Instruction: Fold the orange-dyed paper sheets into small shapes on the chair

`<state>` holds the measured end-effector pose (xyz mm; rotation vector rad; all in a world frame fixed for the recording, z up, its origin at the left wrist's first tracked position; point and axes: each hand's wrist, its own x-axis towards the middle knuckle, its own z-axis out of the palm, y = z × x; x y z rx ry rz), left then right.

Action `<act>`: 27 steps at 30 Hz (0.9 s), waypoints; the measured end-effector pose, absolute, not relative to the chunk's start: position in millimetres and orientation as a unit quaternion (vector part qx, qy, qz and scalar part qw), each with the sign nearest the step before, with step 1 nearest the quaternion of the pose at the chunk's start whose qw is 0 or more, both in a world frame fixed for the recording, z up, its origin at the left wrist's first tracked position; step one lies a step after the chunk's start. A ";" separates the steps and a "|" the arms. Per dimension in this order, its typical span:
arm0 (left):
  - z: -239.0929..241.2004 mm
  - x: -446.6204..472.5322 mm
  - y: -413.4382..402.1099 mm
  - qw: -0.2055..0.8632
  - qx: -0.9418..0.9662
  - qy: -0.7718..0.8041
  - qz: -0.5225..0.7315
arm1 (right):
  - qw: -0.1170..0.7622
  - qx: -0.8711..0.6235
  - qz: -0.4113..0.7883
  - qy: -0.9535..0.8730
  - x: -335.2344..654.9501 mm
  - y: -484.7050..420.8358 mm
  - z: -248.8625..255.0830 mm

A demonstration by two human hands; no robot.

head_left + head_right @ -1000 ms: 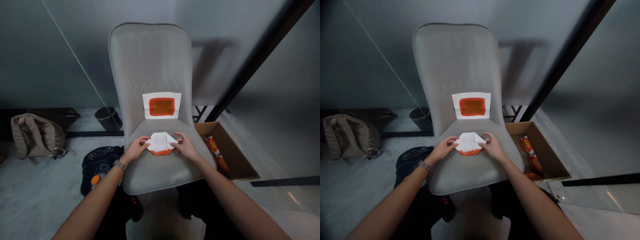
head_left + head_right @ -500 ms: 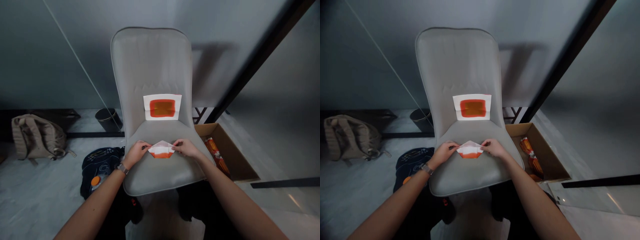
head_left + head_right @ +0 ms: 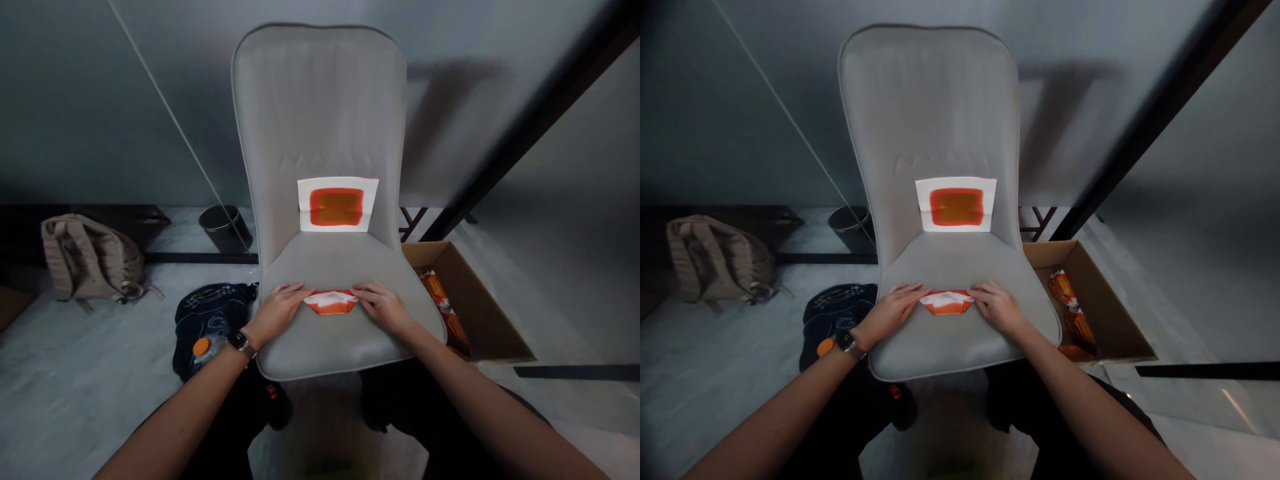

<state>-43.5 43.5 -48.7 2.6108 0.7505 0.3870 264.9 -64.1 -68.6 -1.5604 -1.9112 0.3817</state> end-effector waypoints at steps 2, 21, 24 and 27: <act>-43.3 -41.1 38.1 0.182 0.942 0.261 0.109 | 0.291 -0.581 0.127 -0.749 266.9 -66.8 -67.2; -45.7 -22.5 28.2 0.194 0.908 0.349 0.124 | 0.206 -0.643 0.154 -0.722 250.8 -56.4 -45.1; -36.2 -23.2 27.7 0.203 0.913 0.334 0.118 | 0.208 -0.628 0.180 -0.728 249.3 -59.7 -37.8; -20.5 -20.2 22.0 0.212 0.901 0.353 0.133 | 0.242 -0.613 0.211 -0.722 248.9 -66.5 -29.8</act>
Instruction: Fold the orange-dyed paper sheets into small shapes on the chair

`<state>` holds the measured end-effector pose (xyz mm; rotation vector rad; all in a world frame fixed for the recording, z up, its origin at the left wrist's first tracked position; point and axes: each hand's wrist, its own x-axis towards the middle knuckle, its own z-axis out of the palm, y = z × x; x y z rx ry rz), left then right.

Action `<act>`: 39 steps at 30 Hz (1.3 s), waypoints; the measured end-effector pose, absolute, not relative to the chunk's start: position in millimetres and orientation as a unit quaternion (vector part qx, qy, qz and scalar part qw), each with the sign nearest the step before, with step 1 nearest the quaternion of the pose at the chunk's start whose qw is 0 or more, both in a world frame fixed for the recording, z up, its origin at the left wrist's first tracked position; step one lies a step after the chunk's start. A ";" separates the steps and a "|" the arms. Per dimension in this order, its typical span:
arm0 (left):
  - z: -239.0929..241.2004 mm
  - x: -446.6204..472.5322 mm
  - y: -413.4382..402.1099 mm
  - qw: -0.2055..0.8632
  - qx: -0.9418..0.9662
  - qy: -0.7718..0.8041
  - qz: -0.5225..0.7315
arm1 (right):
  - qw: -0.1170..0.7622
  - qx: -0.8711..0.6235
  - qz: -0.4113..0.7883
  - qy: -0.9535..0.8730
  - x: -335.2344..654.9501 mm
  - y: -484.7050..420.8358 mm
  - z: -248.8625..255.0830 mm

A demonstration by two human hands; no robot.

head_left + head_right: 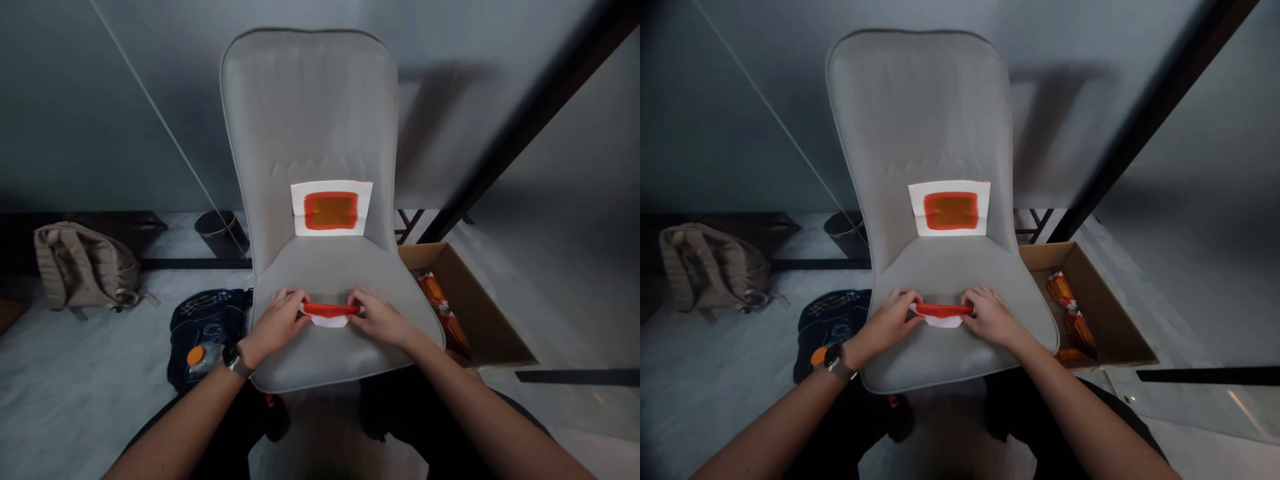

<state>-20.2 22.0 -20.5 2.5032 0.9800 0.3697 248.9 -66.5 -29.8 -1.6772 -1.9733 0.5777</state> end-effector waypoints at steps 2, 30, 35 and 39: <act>-11.4 -16.8 17.0 0.209 0.892 0.376 0.140 | 0.278 -0.609 0.210 -0.712 249.3 -70.3 -26.1; -54.8 -34.4 -25.8 0.056 0.970 0.224 0.079 | 0.160 -0.554 0.042 -0.816 243.8 -132.2 -52.4; -49.1 -32.8 -25.5 0.070 0.971 0.218 0.069 | 0.145 -0.613 0.045 -0.776 202.3 -136.0 -48.2; -50.2 -35.3 -21.5 0.080 0.974 0.203 0.064 | 0.159 -0.601 0.079 -0.779 176.3 -124.6 -58.0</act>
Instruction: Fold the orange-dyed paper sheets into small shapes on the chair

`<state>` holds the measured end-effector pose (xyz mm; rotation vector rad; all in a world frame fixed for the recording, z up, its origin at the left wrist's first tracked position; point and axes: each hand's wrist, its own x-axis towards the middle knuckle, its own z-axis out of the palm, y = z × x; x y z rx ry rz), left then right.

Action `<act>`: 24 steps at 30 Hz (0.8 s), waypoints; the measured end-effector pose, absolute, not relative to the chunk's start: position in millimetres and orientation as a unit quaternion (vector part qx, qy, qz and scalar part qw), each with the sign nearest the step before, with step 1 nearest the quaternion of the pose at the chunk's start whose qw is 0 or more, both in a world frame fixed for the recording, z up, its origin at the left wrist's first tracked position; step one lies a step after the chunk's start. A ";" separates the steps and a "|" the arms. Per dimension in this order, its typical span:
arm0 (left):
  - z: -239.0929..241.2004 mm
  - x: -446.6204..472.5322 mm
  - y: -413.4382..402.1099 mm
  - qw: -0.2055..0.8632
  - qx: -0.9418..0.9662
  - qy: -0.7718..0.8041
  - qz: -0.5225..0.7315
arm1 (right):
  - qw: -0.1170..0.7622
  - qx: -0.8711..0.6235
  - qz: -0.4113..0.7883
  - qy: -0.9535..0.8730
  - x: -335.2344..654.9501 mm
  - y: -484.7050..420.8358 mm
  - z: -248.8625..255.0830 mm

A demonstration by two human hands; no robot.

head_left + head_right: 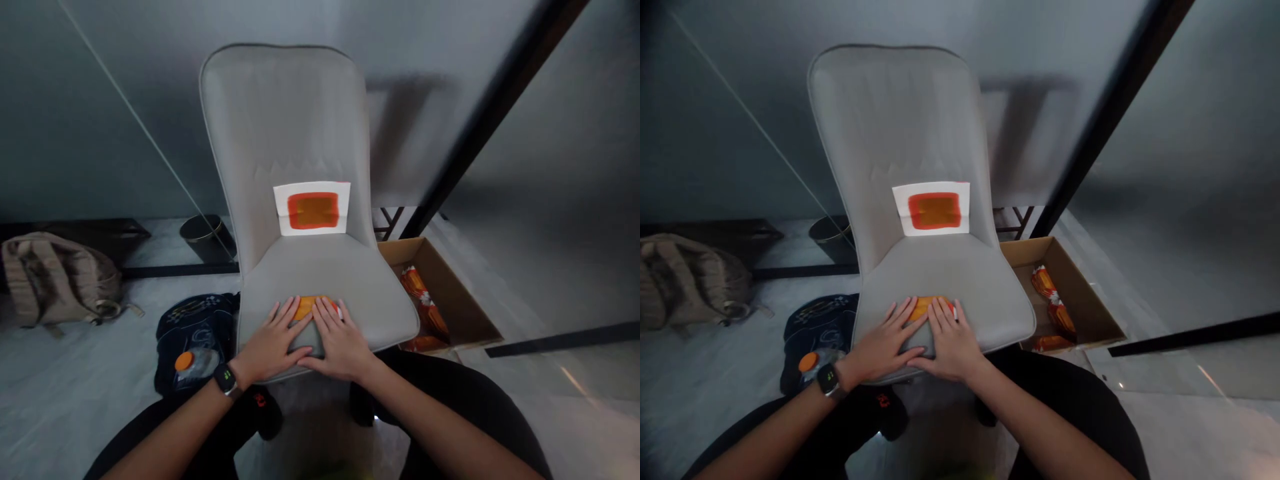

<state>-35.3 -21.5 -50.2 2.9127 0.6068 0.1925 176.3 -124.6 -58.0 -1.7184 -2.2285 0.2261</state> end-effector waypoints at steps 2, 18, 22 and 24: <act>-51.8 -37.0 -19.0 0.086 0.973 0.203 0.061 | 0.169 -0.612 0.088 -0.768 174.6 -122.5 -61.5; -53.1 -5.7 -8.9 0.116 0.886 0.439 0.098 | 0.209 -0.651 0.078 -0.726 193.5 -113.5 -66.5; -41.1 1.0 3.7 0.119 0.893 0.411 0.138 | 0.209 -0.652 0.072 -0.725 190.2 -119.4 -65.3; -37.3 1.7 14.2 0.139 0.892 0.405 0.143 | 0.209 -0.656 0.078 -0.721 190.9 -120.5 -60.0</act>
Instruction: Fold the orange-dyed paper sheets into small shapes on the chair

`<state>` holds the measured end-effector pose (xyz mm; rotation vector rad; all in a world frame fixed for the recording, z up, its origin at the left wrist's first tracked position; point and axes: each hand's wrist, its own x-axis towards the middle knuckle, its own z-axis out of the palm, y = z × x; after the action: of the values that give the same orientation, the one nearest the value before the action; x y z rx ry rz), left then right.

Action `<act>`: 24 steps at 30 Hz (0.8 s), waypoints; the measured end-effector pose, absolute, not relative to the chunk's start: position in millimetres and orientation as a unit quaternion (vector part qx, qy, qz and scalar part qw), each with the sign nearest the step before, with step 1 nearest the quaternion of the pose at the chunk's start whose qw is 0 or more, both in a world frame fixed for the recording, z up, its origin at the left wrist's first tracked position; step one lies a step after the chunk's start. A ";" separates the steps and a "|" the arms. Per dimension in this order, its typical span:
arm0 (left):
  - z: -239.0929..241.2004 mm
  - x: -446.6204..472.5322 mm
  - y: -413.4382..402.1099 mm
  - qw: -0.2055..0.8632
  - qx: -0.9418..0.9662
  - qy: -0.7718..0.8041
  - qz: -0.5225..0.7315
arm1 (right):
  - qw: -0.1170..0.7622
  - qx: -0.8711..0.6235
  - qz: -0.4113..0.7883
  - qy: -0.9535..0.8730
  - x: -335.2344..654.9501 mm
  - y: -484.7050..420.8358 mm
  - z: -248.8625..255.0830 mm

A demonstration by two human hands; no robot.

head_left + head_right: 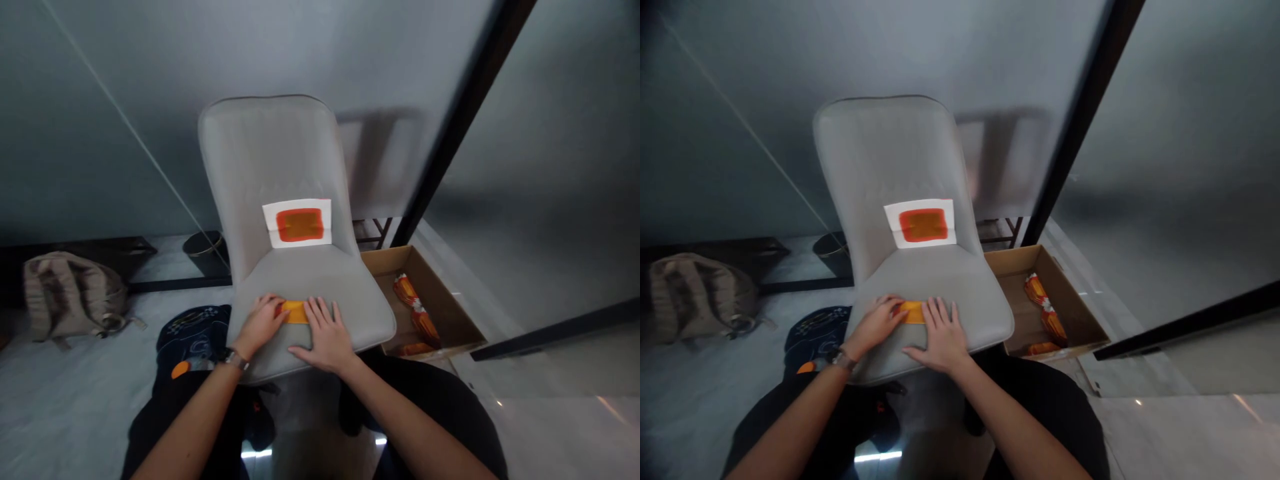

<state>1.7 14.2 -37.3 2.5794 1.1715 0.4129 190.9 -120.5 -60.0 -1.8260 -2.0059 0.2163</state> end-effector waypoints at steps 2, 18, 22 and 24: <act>-36.3 0.8 24.9 0.192 0.882 0.399 0.158 | 0.220 -0.659 0.096 -0.712 192.8 -120.0 -55.9; 16.6 27.4 3.7 0.318 0.846 0.392 0.172 | 0.357 -0.570 0.360 -0.646 277.3 -92.3 -21.0; 28.2 62.8 -7.8 0.313 0.872 0.342 0.159 | 0.385 -0.562 0.293 -0.671 312.3 -92.7 -31.9; 26.8 80.8 -11.6 0.324 0.891 0.288 0.138 | 0.381 -0.565 0.261 -0.683 324.6 -98.9 -38.4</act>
<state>80.8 -11.6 26.8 2.3373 0.7554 0.3610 324.6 -98.9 -38.4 -1.4423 -1.7441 0.6652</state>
